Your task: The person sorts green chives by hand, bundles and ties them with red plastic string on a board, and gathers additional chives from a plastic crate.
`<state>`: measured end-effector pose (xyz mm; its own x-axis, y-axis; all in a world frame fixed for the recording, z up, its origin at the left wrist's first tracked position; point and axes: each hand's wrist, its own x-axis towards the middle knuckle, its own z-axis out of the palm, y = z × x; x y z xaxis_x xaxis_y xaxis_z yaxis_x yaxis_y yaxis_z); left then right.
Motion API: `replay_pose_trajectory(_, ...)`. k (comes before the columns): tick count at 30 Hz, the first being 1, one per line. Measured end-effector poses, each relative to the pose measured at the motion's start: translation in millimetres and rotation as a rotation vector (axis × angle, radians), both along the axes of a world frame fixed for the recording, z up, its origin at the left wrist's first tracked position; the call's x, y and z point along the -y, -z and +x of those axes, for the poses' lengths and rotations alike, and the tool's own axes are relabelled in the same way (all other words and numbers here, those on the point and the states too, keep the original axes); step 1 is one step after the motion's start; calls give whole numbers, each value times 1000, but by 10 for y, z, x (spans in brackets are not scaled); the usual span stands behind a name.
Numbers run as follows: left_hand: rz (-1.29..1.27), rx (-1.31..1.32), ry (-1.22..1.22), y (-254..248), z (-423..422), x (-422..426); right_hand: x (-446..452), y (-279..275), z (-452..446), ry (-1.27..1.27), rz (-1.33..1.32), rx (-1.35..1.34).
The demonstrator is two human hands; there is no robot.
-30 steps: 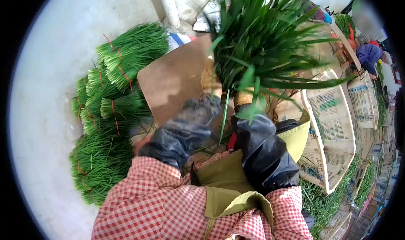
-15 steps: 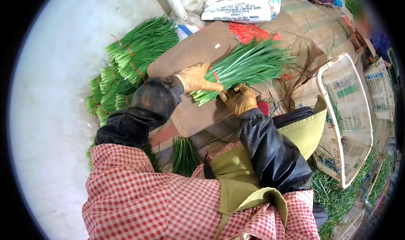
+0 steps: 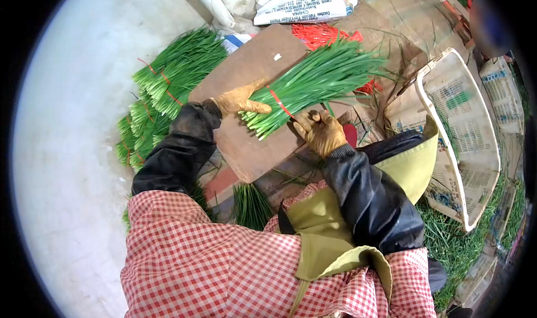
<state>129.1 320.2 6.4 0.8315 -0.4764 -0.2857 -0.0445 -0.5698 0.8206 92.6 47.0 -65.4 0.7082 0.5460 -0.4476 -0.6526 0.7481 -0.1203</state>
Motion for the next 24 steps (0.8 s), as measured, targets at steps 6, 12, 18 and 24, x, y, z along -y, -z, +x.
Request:
replay_pose_trajectory(6, 152, -52, -82, -452, 25, 130, 112, -171, -275, -232, -206, 81)
replay_pose_trajectory(12, 763, 514, 202, -629, 151, 504, 38, -198, -270, -300, -528, 186)
replay_pose_trajectory(18, 114, 248, 508, -605, 937, 479, 26, -357, -349, -508, -640, 383)
replay_pose_trajectory(24, -574, 39, -432, -1030, 854, 873, -22, -502, -400, -452, -753, 528)
